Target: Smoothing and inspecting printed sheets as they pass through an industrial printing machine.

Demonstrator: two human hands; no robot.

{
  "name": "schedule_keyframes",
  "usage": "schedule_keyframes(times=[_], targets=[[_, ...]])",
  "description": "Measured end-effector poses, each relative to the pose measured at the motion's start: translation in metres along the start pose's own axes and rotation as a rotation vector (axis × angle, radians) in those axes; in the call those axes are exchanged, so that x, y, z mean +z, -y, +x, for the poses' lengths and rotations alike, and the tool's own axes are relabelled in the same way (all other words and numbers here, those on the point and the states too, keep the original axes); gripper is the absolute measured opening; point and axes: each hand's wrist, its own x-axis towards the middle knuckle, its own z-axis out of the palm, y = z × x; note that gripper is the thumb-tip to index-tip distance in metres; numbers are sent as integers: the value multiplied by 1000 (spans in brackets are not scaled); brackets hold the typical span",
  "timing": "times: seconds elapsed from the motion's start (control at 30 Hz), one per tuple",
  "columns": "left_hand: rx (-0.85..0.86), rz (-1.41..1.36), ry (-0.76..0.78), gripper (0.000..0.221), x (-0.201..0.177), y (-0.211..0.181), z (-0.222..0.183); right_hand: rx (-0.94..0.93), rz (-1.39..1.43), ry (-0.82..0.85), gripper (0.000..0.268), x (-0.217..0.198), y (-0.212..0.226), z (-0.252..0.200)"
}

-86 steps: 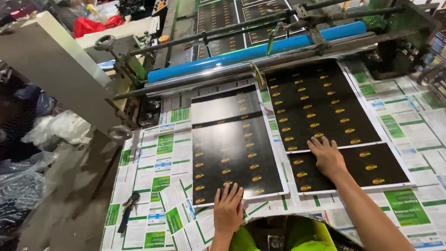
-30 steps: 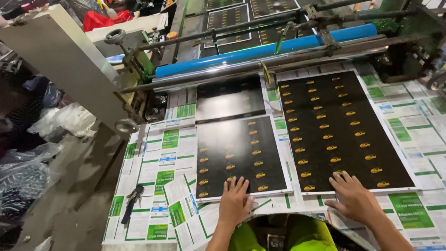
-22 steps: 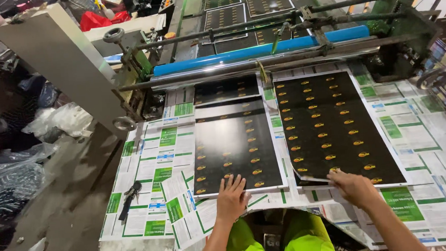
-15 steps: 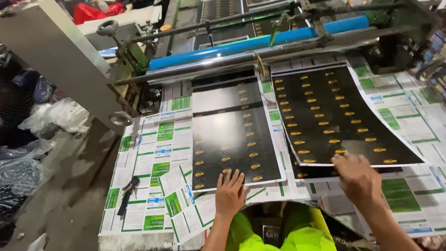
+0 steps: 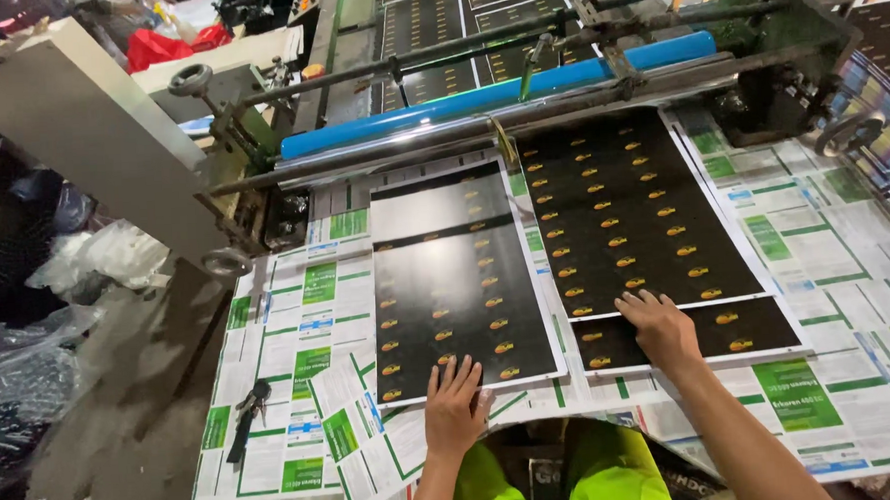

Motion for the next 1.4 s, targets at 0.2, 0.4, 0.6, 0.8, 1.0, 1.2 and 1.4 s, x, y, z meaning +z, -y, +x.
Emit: schedule_keyframes(times=[0.2, 0.4, 0.6, 0.8, 1.0, 1.2, 1.4], targets=[[-22, -21, 29, 45, 0, -1, 1, 2, -49, 56, 71, 40, -18, 41], [-19, -25, 31, 46, 0, 0, 2, 76, -32, -30, 54, 15, -3, 40], [35, 12, -43, 39, 6, 8, 2, 119, -38, -186, 43, -1, 13, 35], [38, 220, -91, 26, -34, -16, 44, 106, -69, -189, 42, -2, 10, 32], [28, 254, -142, 38, -33, -26, 24, 153, 30, -191, 35, -4, 13, 29], [41, 276, -35, 48, 18, 19, 2, 134, -2, -215, 36, -11, 16, 30], [44, 298, -52, 42, 8, 25, 42, 161, 36, -240, 34, -10, 18, 32]])
